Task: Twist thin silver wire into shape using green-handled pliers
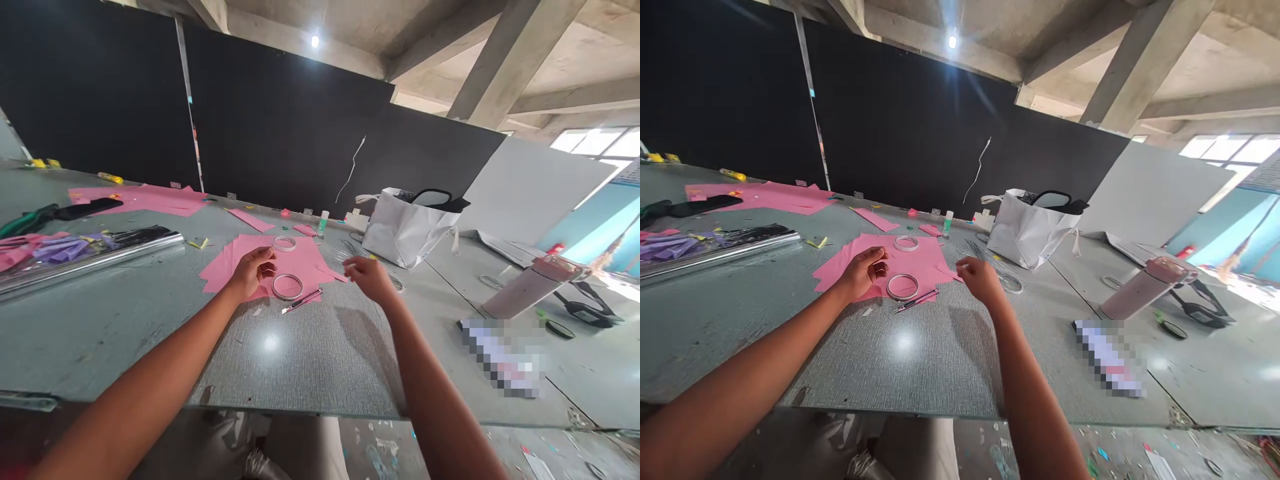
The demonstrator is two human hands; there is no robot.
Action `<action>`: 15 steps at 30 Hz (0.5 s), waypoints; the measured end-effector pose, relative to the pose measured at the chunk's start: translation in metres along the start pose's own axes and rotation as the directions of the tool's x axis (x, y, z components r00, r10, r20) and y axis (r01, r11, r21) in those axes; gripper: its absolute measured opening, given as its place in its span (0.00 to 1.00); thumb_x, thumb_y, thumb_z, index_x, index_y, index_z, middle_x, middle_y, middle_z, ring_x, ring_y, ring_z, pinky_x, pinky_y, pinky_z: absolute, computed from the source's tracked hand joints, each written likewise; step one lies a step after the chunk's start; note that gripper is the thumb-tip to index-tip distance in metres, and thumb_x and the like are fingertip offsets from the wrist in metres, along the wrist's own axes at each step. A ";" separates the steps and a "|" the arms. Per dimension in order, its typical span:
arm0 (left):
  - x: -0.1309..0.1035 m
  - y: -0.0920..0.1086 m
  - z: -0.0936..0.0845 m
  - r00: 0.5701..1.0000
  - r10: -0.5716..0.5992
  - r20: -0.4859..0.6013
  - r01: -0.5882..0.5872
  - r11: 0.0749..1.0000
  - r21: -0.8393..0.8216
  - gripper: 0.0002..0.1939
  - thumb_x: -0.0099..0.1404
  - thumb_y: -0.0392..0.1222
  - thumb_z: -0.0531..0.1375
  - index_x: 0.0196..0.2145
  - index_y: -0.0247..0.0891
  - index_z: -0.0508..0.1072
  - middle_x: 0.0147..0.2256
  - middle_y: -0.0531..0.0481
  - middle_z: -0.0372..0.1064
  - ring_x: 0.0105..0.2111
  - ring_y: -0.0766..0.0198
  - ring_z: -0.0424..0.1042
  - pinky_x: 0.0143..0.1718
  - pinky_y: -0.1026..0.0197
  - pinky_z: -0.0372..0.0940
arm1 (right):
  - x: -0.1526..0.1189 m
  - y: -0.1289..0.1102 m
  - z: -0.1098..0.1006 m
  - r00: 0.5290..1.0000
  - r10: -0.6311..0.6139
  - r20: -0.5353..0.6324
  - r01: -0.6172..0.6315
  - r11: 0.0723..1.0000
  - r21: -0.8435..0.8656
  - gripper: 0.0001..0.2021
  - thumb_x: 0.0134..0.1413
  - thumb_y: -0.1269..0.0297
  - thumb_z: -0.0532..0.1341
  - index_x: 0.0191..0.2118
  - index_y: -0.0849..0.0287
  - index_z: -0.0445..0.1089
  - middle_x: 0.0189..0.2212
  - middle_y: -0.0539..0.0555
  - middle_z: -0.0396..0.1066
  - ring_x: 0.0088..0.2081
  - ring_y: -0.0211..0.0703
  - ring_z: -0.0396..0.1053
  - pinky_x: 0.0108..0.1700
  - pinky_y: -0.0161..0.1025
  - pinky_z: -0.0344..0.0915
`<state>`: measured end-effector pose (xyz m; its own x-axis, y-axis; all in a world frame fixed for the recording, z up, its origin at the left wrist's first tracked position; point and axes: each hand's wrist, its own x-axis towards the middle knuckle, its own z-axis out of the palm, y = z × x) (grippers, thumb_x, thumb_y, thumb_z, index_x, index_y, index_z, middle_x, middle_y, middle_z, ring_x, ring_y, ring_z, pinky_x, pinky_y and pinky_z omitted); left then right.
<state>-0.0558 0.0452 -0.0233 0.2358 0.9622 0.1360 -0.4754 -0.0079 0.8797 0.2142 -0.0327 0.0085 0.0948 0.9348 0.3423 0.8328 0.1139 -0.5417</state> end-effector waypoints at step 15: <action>-0.010 -0.012 0.017 0.982 -0.128 0.138 0.120 0.991 0.063 0.16 0.48 0.44 0.70 0.29 0.35 0.69 0.31 0.51 0.71 0.21 0.69 0.72 0.21 0.67 0.65 | 0.015 0.064 0.006 0.791 0.609 -0.057 -0.560 0.684 -0.467 0.18 0.53 0.54 0.60 0.45 0.61 0.75 0.48 0.64 0.74 0.50 0.56 0.72 0.45 0.43 0.67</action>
<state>-0.0378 0.0309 -0.0278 0.4098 0.9083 0.0839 -0.3895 0.0911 0.9165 0.2654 -0.0099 -0.0257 0.6135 0.7895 -0.0158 0.7712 -0.6033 -0.2033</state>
